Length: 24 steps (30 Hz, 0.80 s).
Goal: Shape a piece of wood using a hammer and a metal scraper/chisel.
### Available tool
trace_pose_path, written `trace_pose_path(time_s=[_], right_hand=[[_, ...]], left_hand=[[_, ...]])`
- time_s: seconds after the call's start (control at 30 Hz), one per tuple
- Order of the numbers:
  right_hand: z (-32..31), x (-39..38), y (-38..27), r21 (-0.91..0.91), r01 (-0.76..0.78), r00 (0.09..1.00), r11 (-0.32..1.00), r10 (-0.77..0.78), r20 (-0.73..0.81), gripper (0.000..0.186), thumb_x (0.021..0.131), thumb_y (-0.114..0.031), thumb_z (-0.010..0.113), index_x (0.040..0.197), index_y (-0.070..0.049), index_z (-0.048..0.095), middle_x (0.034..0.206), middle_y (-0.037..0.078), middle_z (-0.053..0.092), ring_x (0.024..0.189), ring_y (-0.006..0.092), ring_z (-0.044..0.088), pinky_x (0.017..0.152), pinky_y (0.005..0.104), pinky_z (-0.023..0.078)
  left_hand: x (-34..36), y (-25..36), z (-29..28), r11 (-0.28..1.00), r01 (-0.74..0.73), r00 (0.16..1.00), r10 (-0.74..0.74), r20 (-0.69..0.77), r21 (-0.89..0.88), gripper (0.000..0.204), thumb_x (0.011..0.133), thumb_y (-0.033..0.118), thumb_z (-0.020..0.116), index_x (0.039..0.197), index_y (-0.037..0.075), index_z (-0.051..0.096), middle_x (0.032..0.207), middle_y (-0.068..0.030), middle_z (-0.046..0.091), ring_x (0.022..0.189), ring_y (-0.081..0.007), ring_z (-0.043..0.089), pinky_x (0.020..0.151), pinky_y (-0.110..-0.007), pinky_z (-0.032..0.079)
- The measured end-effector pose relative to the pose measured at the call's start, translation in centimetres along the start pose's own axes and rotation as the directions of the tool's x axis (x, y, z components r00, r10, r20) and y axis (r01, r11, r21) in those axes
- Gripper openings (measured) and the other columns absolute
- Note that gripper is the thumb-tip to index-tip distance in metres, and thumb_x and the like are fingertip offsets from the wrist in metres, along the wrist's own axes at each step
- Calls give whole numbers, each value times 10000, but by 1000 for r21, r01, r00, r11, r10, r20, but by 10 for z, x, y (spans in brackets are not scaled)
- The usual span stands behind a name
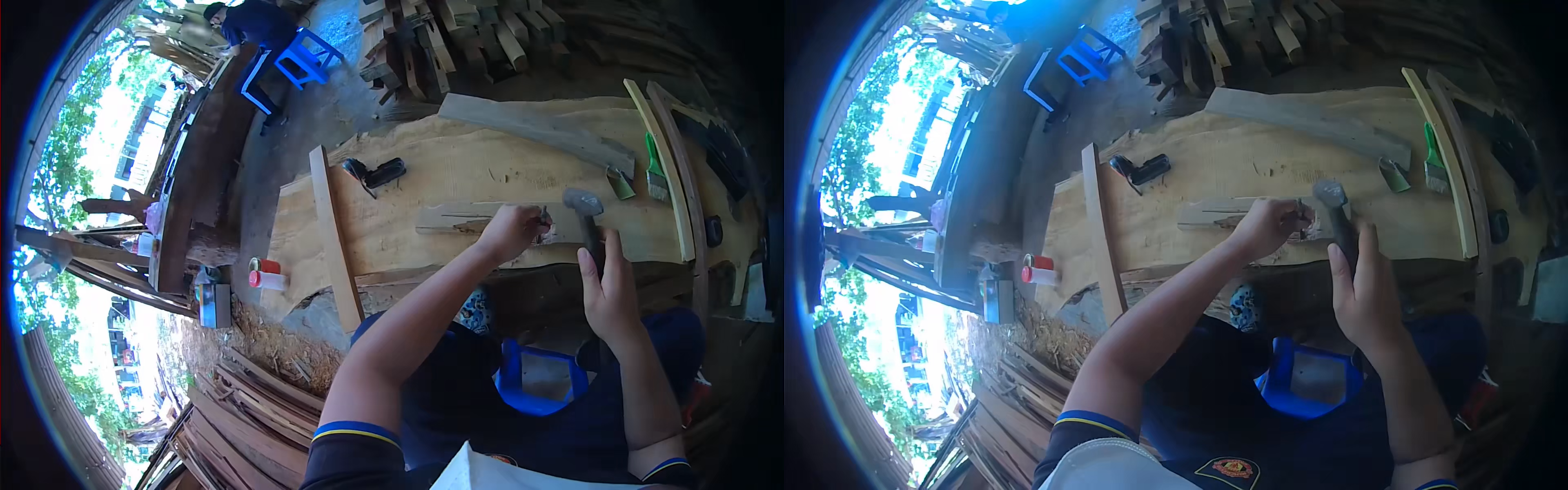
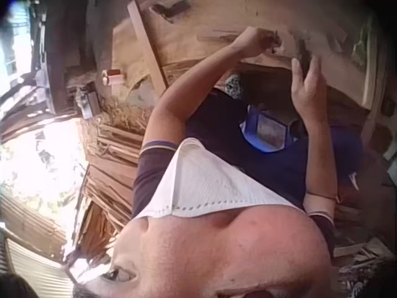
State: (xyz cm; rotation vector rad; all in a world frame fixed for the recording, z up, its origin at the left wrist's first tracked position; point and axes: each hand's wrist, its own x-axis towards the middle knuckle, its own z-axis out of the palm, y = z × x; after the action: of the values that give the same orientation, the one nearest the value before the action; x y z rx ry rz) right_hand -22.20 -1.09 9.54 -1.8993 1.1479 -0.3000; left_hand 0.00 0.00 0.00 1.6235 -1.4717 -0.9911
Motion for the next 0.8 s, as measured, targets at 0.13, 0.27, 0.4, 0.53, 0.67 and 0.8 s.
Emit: trace_pose_path(time_s=[0.13,0.27,0.4,0.53,0.67,0.8], right_hand=[[7,-6,-7,-57,342,932,938,-346,-112,636,995,-124,543,1550,-78,234,974,303,658,888,491,657,734,544,501],[10,-8,-2,-65,373,924,926,-377,-71,682,977,-91,547,1569,-107,207,1081,323,654,899,493,654,772,549,517],[9,-7,2,64,420,903,905,-410,-129,692,973,-77,537,1576,-135,204,1042,317,662,874,501,651,792,567,526],[12,-7,-5,4,241,970,970,-241,-28,672,981,-77,516,1576,-129,208,1110,321,626,952,491,647,788,549,541],[19,-6,9,-97,387,902,917,-398,-167,672,990,-96,511,1580,-124,189,1172,290,595,919,480,656,755,531,551],[20,-6,8,-112,364,911,925,-379,-162,669,993,-101,509,1580,-121,191,1141,270,597,880,463,660,738,520,553]], left_hand=[[-5,-1,0,989,-78,997,80,-11,127,182,897,122,688,1047,20,709,876,-164,729,806,-276,719,755,-359,545],[-3,5,1,967,-117,992,124,-16,225,148,881,107,677,995,14,694,832,-212,694,804,-382,687,727,-412,534],[-2,17,3,963,-157,986,166,-24,221,143,829,132,718,895,20,658,839,-219,669,832,-438,644,716,-479,515],[-7,-1,0,975,-148,988,154,-19,168,152,839,148,718,911,31,652,846,-217,669,834,-441,642,719,-489,513],[-4,6,6,951,-124,992,124,16,284,190,888,190,686,1003,42,662,852,-203,693,835,-421,661,719,-474,523],[-6,9,4,922,-106,994,105,23,373,218,914,243,665,1034,65,627,815,-214,681,798,-443,649,693,-518,515]])
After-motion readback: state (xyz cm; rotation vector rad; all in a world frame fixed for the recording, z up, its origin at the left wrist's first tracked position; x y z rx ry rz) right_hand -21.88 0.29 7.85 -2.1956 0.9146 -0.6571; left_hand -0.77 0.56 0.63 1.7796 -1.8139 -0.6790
